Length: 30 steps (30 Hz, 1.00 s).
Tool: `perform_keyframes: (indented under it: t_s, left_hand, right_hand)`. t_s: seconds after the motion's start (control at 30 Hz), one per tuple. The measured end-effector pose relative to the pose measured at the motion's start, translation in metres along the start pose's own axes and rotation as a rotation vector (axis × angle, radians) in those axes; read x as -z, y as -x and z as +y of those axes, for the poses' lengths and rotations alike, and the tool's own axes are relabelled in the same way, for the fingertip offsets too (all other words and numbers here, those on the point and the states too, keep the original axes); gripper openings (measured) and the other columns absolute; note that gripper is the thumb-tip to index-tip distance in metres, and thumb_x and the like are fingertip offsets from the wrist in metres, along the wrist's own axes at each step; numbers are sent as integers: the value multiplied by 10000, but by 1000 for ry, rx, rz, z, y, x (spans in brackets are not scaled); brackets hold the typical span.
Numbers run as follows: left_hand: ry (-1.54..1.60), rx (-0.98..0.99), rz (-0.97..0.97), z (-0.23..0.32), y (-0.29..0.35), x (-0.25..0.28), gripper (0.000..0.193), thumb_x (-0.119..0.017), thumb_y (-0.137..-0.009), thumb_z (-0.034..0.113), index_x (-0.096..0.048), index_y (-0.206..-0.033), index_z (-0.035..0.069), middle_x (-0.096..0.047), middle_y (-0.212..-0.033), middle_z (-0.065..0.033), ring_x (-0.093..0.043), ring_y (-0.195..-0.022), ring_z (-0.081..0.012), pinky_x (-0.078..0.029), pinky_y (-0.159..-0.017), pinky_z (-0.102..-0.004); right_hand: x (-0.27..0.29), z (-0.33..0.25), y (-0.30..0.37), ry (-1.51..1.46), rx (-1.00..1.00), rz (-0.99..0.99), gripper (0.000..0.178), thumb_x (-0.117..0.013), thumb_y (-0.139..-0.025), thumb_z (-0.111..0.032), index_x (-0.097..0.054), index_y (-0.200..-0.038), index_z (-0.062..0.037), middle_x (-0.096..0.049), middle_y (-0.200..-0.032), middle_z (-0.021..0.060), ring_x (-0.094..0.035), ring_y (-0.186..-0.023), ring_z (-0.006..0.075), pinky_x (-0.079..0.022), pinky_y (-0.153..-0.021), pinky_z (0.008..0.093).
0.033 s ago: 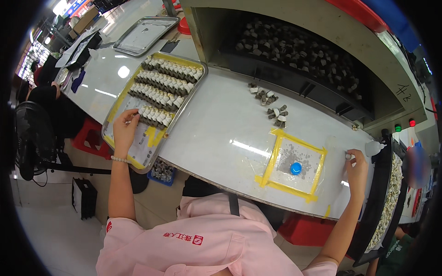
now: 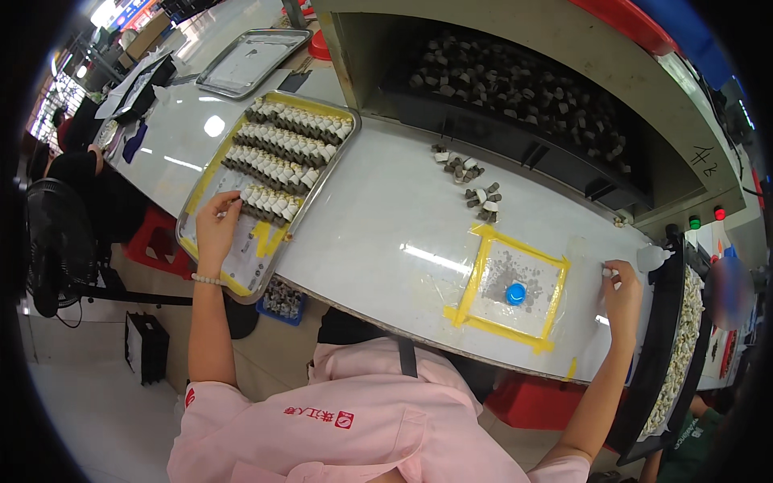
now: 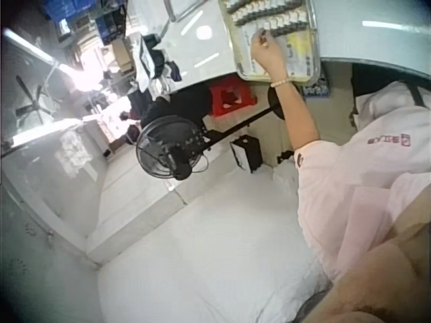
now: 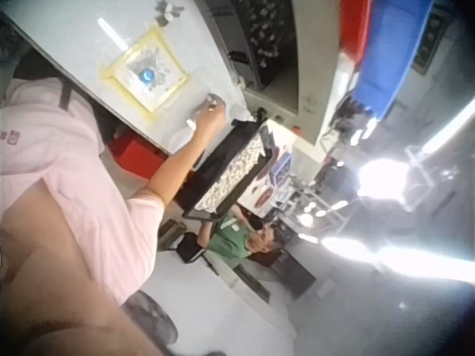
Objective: The person assembles small parts by dipping them in adhesive, joining the components together by hand, and arranging the assembled pieces in rows on a tray.
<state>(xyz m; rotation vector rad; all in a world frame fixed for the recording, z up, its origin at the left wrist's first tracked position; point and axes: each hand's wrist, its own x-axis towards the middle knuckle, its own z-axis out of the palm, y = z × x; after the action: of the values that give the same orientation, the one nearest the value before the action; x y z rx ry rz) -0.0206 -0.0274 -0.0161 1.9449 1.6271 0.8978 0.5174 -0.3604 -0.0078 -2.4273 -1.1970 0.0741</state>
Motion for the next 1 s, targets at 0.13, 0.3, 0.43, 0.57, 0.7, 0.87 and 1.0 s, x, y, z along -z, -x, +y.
perform_keyframes:
  t_s: [0.13, 0.3, 0.43, 0.57, 0.7, 0.87, 1.0]
  left_hand:
    - [-22, -34, -28, 2, 1, 0, 191, -612, -852, 120, -645, -1007, 11, -670, -852, -129, -635, -777, -192, -478, -697, -306]
    - [-286, -230, 25, 13, 14, 2, 223, -572, -874, 115, -610, -1054, -12, -636, -976, -166, -611, -875, -279, -467, -757, -339]
    - [-7, -336, 26, 92, 45, -32, 268, -630, -829, 86, -592, -1072, -21, -601, -1054, -167, -576, -920, -310, -466, -792, -355]
    - [237, -498, -397, 162, 74, -99, 329, -683, -768, 76, -596, -1073, -11, -606, -1044, -171, -581, -941, -298, -471, -826, -356]
    - [218, -691, -425, 202, 69, -160, 331, -679, -771, 79, -594, -1079, -7, -607, -1004, -137, -604, -879, -264, -493, -771, -341]
    - [124, -747, -469, 211, 56, -211, 261, -665, -774, 71, -602, -1010, -20, -588, -948, -147, -572, -878, -314, -475, -788, -365]
    - [107, -832, -404, 200, 52, -218, 169, -659, -784, 70, -602, -919, -15, -587, -907, -147, -552, -825, -324, -453, -777, -386]
  right_hand:
    - [-3, -7, 1, 10, 17, 85, 204, -610, -787, -3, -639, -989, -1, -637, -884, 130, -588, -667, 215, -461, -614, 309]
    - [3, -53, 16, -187, 127, -68, 236, -619, -791, -13, -639, -1023, 23, -627, -853, 128, -596, -673, 213, -458, -578, 303]
    - [4, -82, 42, -183, 182, -142, 241, -627, -786, -17, -638, -1022, 29, -621, -826, 118, -591, -664, 212, -461, -571, 304]
    - [-1, -83, 53, -195, 161, -235, 234, -648, -769, -19, -649, -1001, 15, -622, -818, 123, -612, -667, 220, -493, -597, 302]
    - [-6, -83, 56, -197, 169, -187, 195, -665, -759, -26, -663, -950, 14, -626, -854, 125, -640, -697, 242, -520, -634, 313]
    - [-9, -82, 59, -197, 198, -145, 173, -664, -767, -42, -676, -931, 9, -623, -875, 118, -639, -700, 253, -522, -639, 322]
    - [-10, -90, 58, -333, 185, -135, 166, -660, -769, -45, -677, -927, 3, -619, -862, 113, -637, -691, 254, -520, -642, 316]
